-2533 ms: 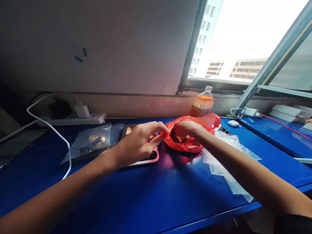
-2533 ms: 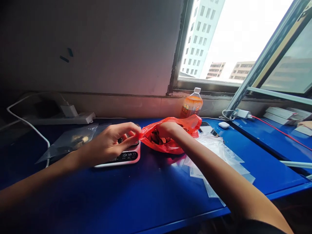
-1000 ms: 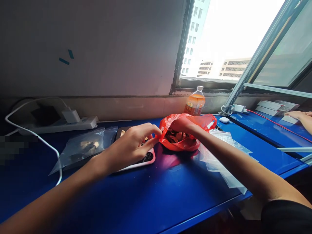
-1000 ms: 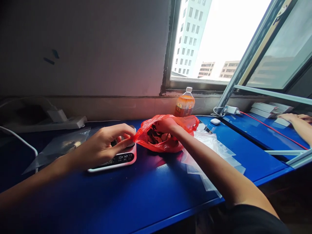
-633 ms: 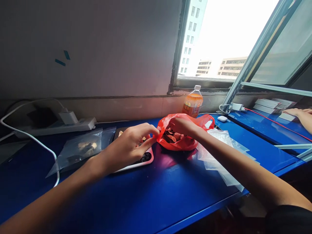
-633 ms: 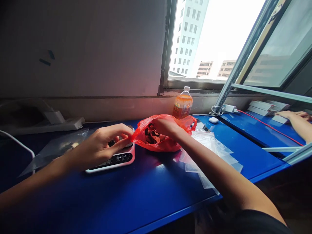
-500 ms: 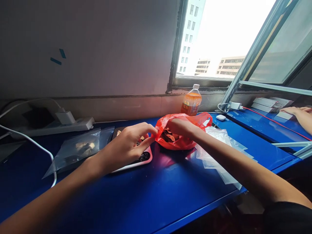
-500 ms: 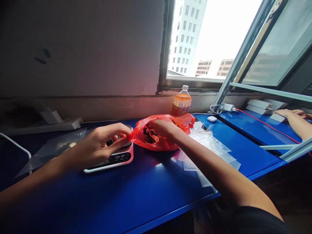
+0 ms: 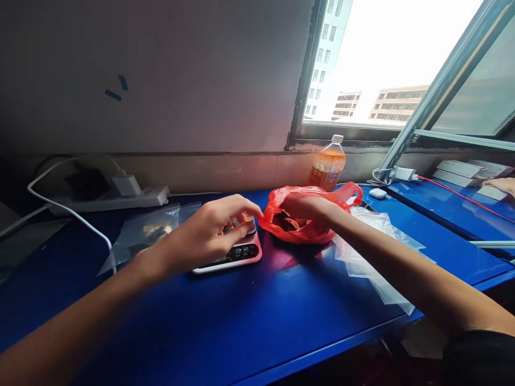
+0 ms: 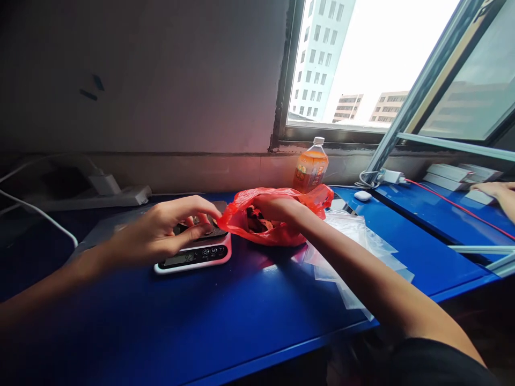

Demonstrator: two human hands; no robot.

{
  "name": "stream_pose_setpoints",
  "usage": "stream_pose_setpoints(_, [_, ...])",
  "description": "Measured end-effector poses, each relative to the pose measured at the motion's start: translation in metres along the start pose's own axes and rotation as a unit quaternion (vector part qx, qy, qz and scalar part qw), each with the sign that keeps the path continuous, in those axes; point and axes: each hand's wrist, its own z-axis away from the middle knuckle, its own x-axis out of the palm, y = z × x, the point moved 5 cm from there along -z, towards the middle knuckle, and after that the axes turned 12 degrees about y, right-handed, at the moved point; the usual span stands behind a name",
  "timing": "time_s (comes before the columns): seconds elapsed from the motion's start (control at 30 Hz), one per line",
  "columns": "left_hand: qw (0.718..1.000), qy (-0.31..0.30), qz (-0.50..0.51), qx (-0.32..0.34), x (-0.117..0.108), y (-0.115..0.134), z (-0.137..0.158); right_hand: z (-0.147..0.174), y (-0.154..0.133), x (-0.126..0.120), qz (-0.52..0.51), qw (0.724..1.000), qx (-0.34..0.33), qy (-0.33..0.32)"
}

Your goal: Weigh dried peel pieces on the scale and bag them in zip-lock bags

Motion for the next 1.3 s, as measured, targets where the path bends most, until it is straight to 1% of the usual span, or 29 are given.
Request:
stream_pose_setpoints(0.03, [1.000,0.007,-0.001,-0.015,-0.005,-0.004,0.004,0.003,-0.002,-0.004,-0.002,1.000,-0.018,-0.017])
stream_pose_setpoints(0.1, [0.998,0.028,-0.011,-0.050,-0.016,-0.015,0.014,0.017,-0.010,-0.018,-0.005,0.994,-0.096,-0.048])
stream_pose_setpoints(0.17, [0.995,0.053,-0.031,-0.083,-0.024,-0.028,0.028,0.036,-0.021,-0.042,-0.023,0.982,-0.183,-0.038])
stream_pose_setpoints(0.2, [0.992,0.068,-0.037,-0.097,-0.027,-0.033,0.036,0.047,-0.026,-0.058,-0.045,0.978,-0.204,-0.015])
stream_pose_setpoints(0.27, [0.989,0.083,-0.023,-0.120,-0.027,-0.040,0.049,0.063,-0.033,-0.088,-0.117,0.976,-0.184,0.028])
stream_pose_setpoints(0.3, [0.988,0.083,0.004,-0.130,-0.025,-0.041,0.055,0.068,-0.039,-0.099,-0.172,0.971,-0.162,0.034])
stream_pose_setpoints(0.33, [0.986,0.076,0.044,-0.140,-0.021,-0.039,0.059,0.072,-0.046,-0.105,-0.237,0.962,-0.136,0.030])
stream_pose_setpoints(0.37, [0.982,0.068,0.092,-0.149,-0.016,-0.037,0.063,0.074,-0.055,-0.106,-0.306,0.946,-0.108,0.014])
stream_pose_setpoints(0.43, [0.966,0.061,0.191,-0.162,-0.008,-0.027,0.066,0.075,-0.077,-0.092,-0.440,0.895,-0.048,-0.052])
stream_pose_setpoints(0.5, [0.950,0.080,0.247,-0.176,-0.003,-0.019,0.069,0.077,-0.100,-0.065,-0.529,0.838,0.000,-0.132])
stream_pose_setpoints(0.53, [0.944,0.096,0.255,-0.184,-0.001,-0.017,0.070,0.079,-0.110,-0.052,-0.551,0.820,0.015,-0.154])
stream_pose_setpoints(0.57, [0.940,0.111,0.257,-0.195,0.000,-0.016,0.071,0.081,-0.117,-0.040,-0.561,0.811,0.025,-0.165])
stream_pose_setpoints(0.6, [0.936,0.122,0.257,-0.207,0.002,-0.016,0.073,0.083,-0.121,-0.030,-0.563,0.810,0.031,-0.160])
stream_pose_setpoints(0.67, [0.930,0.124,0.258,-0.230,0.006,-0.018,0.075,0.088,-0.122,-0.019,-0.553,0.823,0.036,-0.128])
stream_pose_setpoints(0.73, [0.924,0.112,0.266,-0.251,0.010,-0.022,0.076,0.092,-0.117,-0.016,-0.538,0.837,0.046,-0.090])
stream_pose_setpoints(0.8, [0.914,0.111,0.277,-0.275,0.013,-0.026,0.076,0.094,-0.108,-0.019,-0.537,0.839,0.069,-0.053])
stream_pose_setpoints(0.83, [0.908,0.115,0.284,-0.286,0.013,-0.028,0.076,0.094,-0.104,-0.020,-0.545,0.834,0.082,-0.043])
stream_pose_setpoints(0.9, [0.895,0.125,0.301,-0.305,0.015,-0.031,0.076,0.093,-0.101,-0.020,-0.576,0.810,0.103,-0.045])
stream_pose_setpoints(1.03, [0.886,0.096,0.334,-0.307,0.020,-0.031,0.077,0.098,-0.109,-0.009,-0.644,0.748,0.110,-0.114])
stream_pose_setpoints(1.07, [0.885,0.090,0.341,-0.303,0.021,-0.030,0.077,0.100,-0.112,-0.007,-0.651,0.742,0.103,-0.121])
stream_pose_setpoints(1.1, [0.883,0.085,0.348,-0.302,0.022,-0.030,0.078,0.101,-0.114,-0.006,-0.649,0.746,0.095,-0.115])
stream_pose_setpoints(1.2, [0.872,0.074,0.376,-0.305,0.023,-0.031,0.079,0.101,-0.115,-0.004,-0.611,0.786,0.070,-0.064])
stream_pose_setpoints(1.23, [0.867,0.067,0.387,-0.306,0.024,-0.031,0.080,0.101,-0.115,-0.003,-0.599,0.796,0.065,-0.055])
stream_pose_setpoints(1.3, [0.860,0.052,0.404,-0.308,0.026,-0.030,0.081,0.101,-0.116,0.001,-0.591,0.802,0.060,-0.063])
